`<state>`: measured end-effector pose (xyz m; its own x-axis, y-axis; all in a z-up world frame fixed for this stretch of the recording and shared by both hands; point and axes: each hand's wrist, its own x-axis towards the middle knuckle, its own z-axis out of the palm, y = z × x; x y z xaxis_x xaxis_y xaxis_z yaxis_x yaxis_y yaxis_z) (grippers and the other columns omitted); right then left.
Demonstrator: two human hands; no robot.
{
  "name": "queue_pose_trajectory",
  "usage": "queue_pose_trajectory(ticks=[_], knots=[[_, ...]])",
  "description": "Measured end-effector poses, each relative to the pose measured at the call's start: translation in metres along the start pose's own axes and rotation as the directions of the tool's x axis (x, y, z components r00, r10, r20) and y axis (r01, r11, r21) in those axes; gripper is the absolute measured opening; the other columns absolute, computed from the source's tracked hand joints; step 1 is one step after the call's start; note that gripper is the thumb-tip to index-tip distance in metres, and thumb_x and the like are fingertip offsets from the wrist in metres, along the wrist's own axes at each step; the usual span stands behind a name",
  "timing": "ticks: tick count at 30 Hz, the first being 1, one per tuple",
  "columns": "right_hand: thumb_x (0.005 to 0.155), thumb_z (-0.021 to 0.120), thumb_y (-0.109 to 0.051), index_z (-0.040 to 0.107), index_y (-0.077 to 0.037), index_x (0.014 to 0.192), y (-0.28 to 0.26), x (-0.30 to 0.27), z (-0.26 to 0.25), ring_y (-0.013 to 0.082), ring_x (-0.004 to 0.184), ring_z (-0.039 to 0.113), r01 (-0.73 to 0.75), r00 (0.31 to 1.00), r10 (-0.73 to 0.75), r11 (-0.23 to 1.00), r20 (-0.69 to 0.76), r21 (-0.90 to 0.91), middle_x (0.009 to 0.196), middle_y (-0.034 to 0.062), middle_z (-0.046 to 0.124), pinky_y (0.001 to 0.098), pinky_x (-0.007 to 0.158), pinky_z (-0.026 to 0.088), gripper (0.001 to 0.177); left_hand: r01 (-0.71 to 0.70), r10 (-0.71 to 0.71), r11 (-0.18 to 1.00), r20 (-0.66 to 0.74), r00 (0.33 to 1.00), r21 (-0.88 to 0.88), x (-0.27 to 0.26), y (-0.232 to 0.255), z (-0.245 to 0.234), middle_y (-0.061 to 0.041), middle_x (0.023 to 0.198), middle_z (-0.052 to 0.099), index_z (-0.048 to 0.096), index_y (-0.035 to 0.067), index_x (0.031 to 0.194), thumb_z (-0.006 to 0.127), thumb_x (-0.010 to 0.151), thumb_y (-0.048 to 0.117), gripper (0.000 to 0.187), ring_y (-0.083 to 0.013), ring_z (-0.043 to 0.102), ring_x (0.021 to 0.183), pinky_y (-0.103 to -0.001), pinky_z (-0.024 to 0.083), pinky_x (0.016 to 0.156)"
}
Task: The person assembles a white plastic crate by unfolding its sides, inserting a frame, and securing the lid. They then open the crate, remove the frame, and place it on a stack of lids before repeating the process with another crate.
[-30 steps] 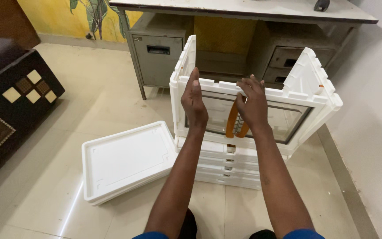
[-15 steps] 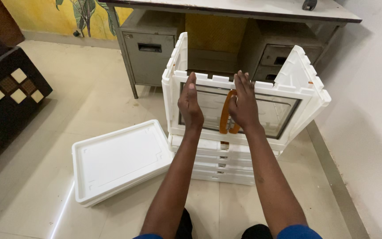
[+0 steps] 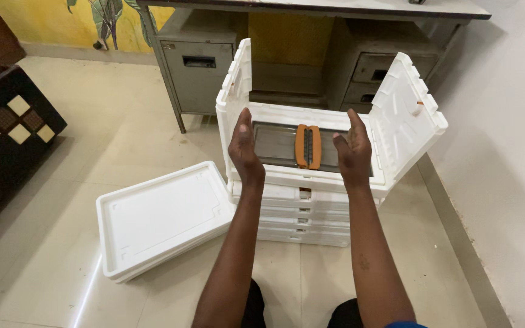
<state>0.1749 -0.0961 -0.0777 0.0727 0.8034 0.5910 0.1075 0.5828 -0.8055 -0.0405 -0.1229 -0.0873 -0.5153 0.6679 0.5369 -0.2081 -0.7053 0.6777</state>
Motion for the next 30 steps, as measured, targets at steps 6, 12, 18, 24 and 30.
queue_pose_trajectory(ticks=[6, 12, 18, 24, 30], knots=[[0.099, 0.067, -0.022, 0.038, 0.004, 0.156, 0.004, -0.021, -0.033, 0.0313, 0.158, 0.029, 0.007, 0.999, -0.001, 0.992, -0.049, 0.124, 0.165, 0.0226, 0.037, 0.0414, 0.13, 0.024, 0.069, -0.023, 0.023, 1.0, -0.032, 0.999, 0.006, -0.011, -0.007, -0.023, -0.029, 0.157, 0.046, 0.043, -0.01, 0.151, 0.043, 0.106, 0.05, 0.076, -0.0361, 0.039, 0.153, -0.046, 0.03, 0.128], [0.096, 0.07, -0.027, 0.037, 0.005, 0.155, -0.004, -0.034, -0.075, 0.0315, 0.157, 0.031, -0.031, 0.98, 0.063, 0.986, -0.19, 0.165, 0.164, 0.0216, 0.038, 0.0409, 0.127, 0.027, 0.074, -0.061, 0.061, 0.998, -0.112, 0.992, 0.006, -0.01, 0.001, -0.043, -0.028, 0.159, 0.044, 0.04, -0.011, 0.152, 0.044, 0.106, 0.05, 0.077, -0.0363, 0.038, 0.153, -0.047, 0.029, 0.129], [0.094, 0.072, -0.025, 0.039, 0.006, 0.154, -0.013, -0.034, -0.098, 0.0324, 0.158, 0.032, 0.018, 0.964, 0.033, 0.982, -0.264, 0.189, 0.164, 0.0231, 0.039, 0.0413, 0.128, 0.026, 0.076, -0.029, 0.036, 0.998, -0.137, 0.99, 0.05, -0.007, 0.015, -0.043, -0.026, 0.16, 0.044, 0.04, -0.009, 0.154, 0.038, 0.106, 0.05, 0.076, -0.0348, 0.038, 0.154, -0.047, 0.029, 0.128], [0.092, 0.073, -0.023, 0.039, 0.006, 0.153, -0.017, -0.035, -0.115, 0.0328, 0.157, 0.032, 0.009, 0.945, 0.067, 0.973, -0.321, 0.229, 0.163, 0.0236, 0.039, 0.0407, 0.128, 0.027, 0.076, -0.04, 0.045, 0.998, -0.113, 0.993, 0.049, -0.006, 0.018, -0.039, -0.028, 0.16, 0.042, 0.04, -0.009, 0.154, 0.039, 0.106, 0.048, 0.075, -0.0364, 0.037, 0.155, -0.048, 0.029, 0.128], [0.093, 0.074, -0.017, 0.041, 0.008, 0.153, -0.008, -0.033, -0.131, 0.0338, 0.157, 0.035, 0.062, 0.937, 0.026, 0.969, -0.347, 0.24, 0.163, 0.0246, 0.041, 0.0427, 0.13, 0.03, 0.072, -0.024, 0.025, 1.0, -0.055, 0.998, 0.016, -0.017, 0.011, -0.03, -0.029, 0.159, 0.044, 0.042, -0.009, 0.152, 0.041, 0.107, 0.047, 0.073, -0.0377, 0.038, 0.154, -0.048, 0.03, 0.129]])
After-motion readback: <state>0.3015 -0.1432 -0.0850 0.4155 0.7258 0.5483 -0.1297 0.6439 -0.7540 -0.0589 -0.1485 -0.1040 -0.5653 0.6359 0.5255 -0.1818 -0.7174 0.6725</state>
